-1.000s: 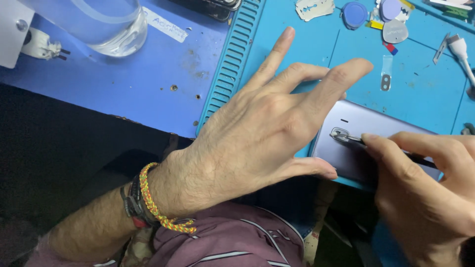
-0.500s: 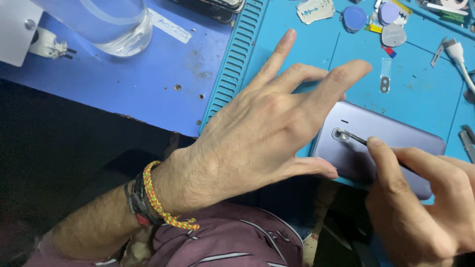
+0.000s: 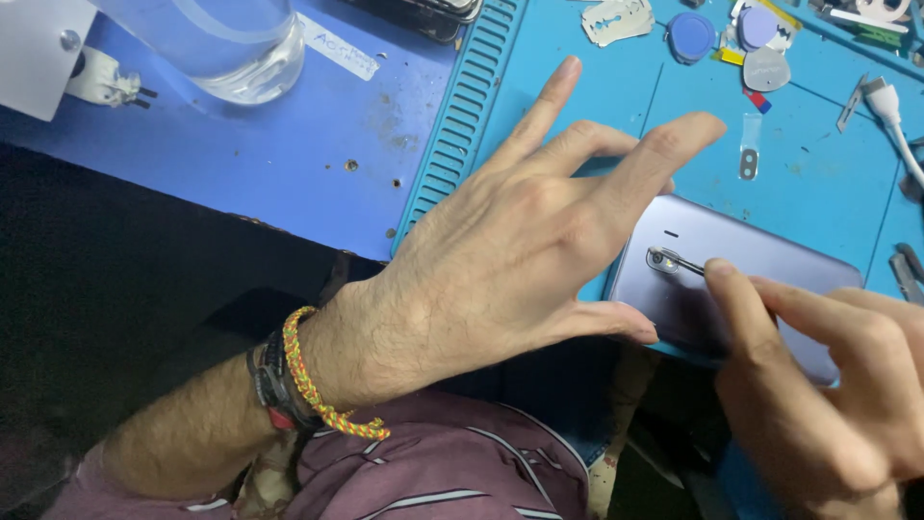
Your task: Repairing a smartphone camera lens area using tweezers and a cotton swab
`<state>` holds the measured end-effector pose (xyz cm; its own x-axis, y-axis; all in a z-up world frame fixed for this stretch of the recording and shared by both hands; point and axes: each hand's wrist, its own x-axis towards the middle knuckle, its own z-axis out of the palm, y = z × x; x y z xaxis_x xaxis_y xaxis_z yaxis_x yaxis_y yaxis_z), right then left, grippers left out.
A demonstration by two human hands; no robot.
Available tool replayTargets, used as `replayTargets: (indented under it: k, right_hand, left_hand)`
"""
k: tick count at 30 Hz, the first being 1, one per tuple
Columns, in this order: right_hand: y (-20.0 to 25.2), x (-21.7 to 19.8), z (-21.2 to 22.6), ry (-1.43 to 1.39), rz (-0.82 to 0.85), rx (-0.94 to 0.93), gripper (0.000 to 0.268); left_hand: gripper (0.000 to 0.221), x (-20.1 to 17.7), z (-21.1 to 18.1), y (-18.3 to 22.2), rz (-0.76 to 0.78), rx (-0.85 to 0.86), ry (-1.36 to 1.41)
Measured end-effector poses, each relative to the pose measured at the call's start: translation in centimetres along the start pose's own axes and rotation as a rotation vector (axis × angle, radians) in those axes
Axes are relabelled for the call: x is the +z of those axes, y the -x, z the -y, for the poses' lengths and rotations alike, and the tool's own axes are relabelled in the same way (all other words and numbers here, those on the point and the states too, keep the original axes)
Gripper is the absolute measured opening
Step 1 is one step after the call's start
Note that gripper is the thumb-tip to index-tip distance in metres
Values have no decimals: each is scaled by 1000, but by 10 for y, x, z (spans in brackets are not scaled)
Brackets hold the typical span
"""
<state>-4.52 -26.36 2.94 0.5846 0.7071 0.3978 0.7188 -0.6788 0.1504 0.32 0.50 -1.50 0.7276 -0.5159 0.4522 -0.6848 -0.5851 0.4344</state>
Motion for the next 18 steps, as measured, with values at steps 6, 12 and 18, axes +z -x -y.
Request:
replayTargets:
  k: [6, 12, 18]
  right_hand:
    - [0, -12, 0, 35, 111, -51, 30]
    - [3, -5, -1, -54, 49, 20, 32]
    - [1, -4, 2, -100, 38, 99, 27]
  left_hand:
    - [148, 0, 0, 1, -5, 3, -7]
    - [146, -1, 0, -1, -5, 9, -1]
    - [144, -1, 0, -2, -5, 17, -21]
